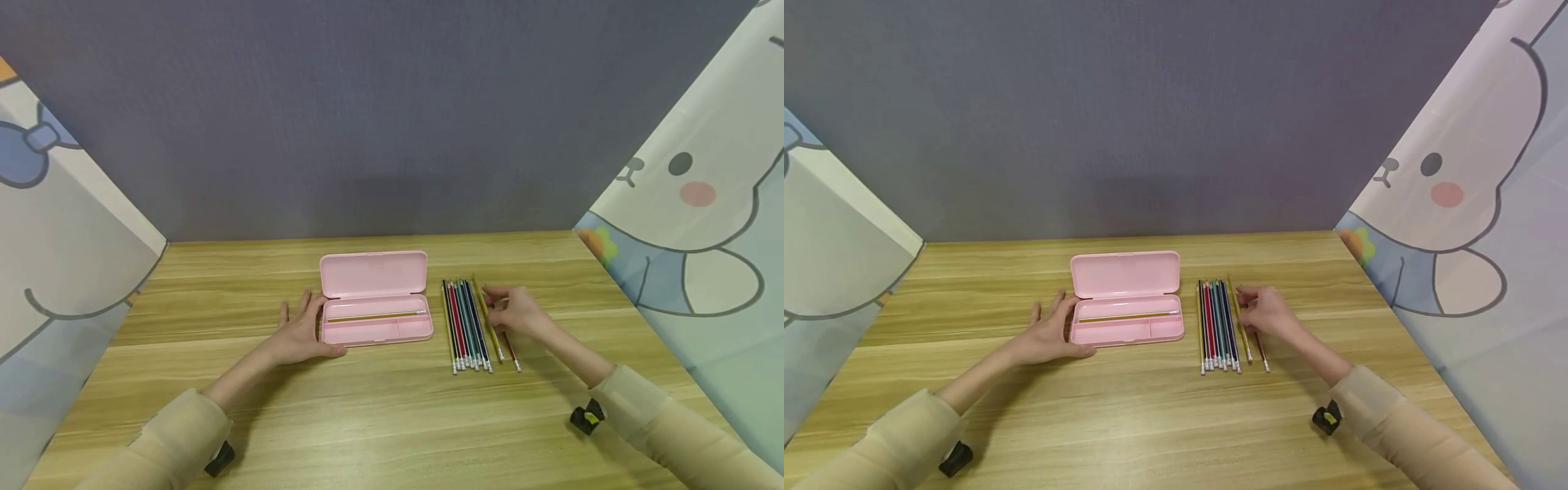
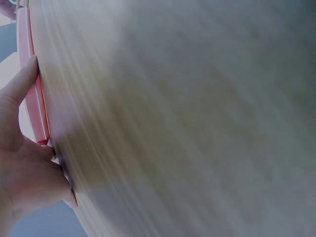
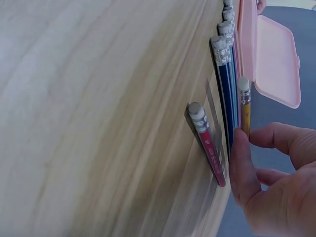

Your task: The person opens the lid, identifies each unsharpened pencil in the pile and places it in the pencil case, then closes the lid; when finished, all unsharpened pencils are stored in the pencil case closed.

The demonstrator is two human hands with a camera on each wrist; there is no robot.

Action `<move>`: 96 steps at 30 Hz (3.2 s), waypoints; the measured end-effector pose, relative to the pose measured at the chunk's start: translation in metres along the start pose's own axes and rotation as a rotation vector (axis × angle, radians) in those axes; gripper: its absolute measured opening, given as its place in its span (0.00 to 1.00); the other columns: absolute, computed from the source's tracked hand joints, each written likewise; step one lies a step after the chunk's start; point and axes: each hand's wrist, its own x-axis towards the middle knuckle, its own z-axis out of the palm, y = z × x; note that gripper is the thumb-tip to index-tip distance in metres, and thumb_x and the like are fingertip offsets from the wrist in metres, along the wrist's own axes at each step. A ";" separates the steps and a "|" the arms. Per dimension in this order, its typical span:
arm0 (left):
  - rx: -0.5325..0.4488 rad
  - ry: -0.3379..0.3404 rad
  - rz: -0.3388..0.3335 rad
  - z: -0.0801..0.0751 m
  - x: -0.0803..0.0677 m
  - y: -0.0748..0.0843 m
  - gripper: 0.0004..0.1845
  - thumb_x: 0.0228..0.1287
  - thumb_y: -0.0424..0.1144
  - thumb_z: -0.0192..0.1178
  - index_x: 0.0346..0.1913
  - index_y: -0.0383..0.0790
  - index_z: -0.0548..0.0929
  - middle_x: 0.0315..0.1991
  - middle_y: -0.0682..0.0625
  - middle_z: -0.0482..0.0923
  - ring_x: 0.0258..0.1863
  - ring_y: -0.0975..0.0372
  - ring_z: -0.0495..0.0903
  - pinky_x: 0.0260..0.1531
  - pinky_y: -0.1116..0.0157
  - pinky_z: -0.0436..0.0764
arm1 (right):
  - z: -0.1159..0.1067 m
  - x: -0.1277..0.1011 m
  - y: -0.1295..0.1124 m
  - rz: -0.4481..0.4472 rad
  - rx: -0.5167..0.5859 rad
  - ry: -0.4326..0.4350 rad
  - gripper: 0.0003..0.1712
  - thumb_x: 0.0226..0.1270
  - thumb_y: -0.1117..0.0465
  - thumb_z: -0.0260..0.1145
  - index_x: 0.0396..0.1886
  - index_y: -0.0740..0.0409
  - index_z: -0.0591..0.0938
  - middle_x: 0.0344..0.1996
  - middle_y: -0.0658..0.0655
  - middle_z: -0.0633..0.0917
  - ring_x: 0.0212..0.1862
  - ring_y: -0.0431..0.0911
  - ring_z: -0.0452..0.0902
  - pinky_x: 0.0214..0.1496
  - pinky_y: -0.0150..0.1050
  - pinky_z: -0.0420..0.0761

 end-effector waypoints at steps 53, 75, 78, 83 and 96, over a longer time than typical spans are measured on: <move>0.011 0.007 0.001 0.002 0.001 0.000 0.51 0.48 0.58 0.79 0.71 0.45 0.61 0.79 0.29 0.56 0.83 0.33 0.37 0.73 0.27 0.25 | 0.055 0.069 -0.083 -0.628 0.098 0.002 0.31 0.69 0.75 0.66 0.72 0.63 0.74 0.48 0.72 0.85 0.47 0.42 0.84 0.42 0.41 0.90; 0.017 0.006 -0.001 -0.001 -0.003 0.001 0.52 0.49 0.57 0.78 0.71 0.44 0.61 0.79 0.28 0.56 0.83 0.33 0.37 0.73 0.28 0.26 | 0.093 0.088 -0.092 -0.743 -0.294 -0.308 0.28 0.67 0.77 0.65 0.66 0.61 0.80 0.48 0.64 0.89 0.49 0.52 0.87 0.52 0.34 0.87; 0.015 0.003 0.006 -0.001 -0.003 0.001 0.51 0.50 0.58 0.78 0.71 0.44 0.61 0.79 0.29 0.56 0.83 0.33 0.37 0.73 0.27 0.26 | 0.096 0.088 -0.094 -0.771 -0.415 -0.304 0.27 0.69 0.75 0.65 0.66 0.56 0.82 0.48 0.60 0.90 0.49 0.48 0.87 0.54 0.34 0.86; 0.020 0.000 0.000 -0.002 -0.003 0.002 0.51 0.50 0.58 0.78 0.71 0.44 0.60 0.79 0.28 0.56 0.82 0.33 0.37 0.73 0.28 0.26 | 0.101 0.089 -0.096 -0.807 -0.528 -0.303 0.26 0.69 0.72 0.67 0.64 0.51 0.84 0.48 0.55 0.90 0.49 0.44 0.86 0.55 0.33 0.85; 0.024 -0.005 0.000 -0.001 -0.002 0.000 0.53 0.50 0.58 0.78 0.72 0.44 0.59 0.79 0.27 0.55 0.82 0.33 0.36 0.73 0.28 0.25 | 0.107 0.089 -0.090 -0.781 -0.552 -0.328 0.21 0.67 0.70 0.71 0.59 0.55 0.86 0.42 0.53 0.92 0.45 0.41 0.89 0.53 0.28 0.85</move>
